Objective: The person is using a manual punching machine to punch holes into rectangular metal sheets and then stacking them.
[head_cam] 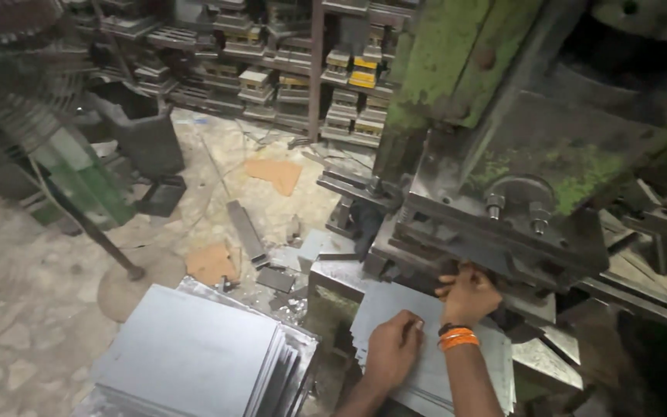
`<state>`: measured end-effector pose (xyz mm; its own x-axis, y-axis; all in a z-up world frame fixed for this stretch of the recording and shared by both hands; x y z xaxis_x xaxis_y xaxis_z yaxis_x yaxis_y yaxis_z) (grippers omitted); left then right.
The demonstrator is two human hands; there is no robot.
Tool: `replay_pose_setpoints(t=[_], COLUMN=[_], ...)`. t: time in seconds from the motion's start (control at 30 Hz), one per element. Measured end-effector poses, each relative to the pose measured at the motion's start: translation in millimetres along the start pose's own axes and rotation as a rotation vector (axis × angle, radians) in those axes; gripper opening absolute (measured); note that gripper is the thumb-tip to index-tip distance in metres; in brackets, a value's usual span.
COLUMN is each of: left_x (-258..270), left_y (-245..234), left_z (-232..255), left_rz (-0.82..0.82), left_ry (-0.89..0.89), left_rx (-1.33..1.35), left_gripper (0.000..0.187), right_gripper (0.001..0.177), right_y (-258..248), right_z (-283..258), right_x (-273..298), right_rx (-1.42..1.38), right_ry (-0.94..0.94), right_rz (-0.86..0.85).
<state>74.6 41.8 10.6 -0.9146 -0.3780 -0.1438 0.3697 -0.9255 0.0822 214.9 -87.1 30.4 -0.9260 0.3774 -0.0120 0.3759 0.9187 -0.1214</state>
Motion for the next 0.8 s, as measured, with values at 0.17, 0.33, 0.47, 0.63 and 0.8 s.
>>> replay_pose_setpoints(t=[0.17, 0.33, 0.47, 0.63, 0.8], left_x=[2.4, 2.9, -1.2, -5.5, -10.0], left_y=[-0.7, 1.8, 2.9, -7.2, -22.7], left_z=[-3.0, -4.0, -16.5, -16.6, 3.0], left_rz=[0.0, -0.003, 0.005, -0.019, -0.017], left_ry=[-0.02, -0.023, 0.016, 0.048, -0.01], left_rx=[-0.006, -0.022, -0.026, 0.172, 0.47], left_gripper=[0.012, 0.011, 0.012, 0.014, 0.008], right_gripper=[0.023, 0.027, 0.022, 0.03, 0.026], right_y=[1.5, -1.0, 1.4, 32.5, 2.5], right_z=[0.6, 3.9, 13.3, 59.0, 69.6], right_x=[-0.6, -6.2, -16.0, -89.8, -77.2], right_rx=[0.011, 0.061, 0.139, 1.227, -0.07], right_ry=[-0.022, -0.054, -0.09, -0.19, 0.122], right_rz=[0.009, 0.038, 0.025, -0.317, -0.02])
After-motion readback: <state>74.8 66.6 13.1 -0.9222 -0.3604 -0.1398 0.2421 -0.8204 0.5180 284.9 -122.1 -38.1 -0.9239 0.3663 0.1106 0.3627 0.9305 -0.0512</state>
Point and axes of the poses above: each hand's wrist, its own x-axis away from the middle knuckle, its own y-axis out of the palm, z = x × y, the point moved 7 cm from there along -x, towards the middle knuckle, and after that the axes turned 15 degrees about x, right-handed, at the moved point
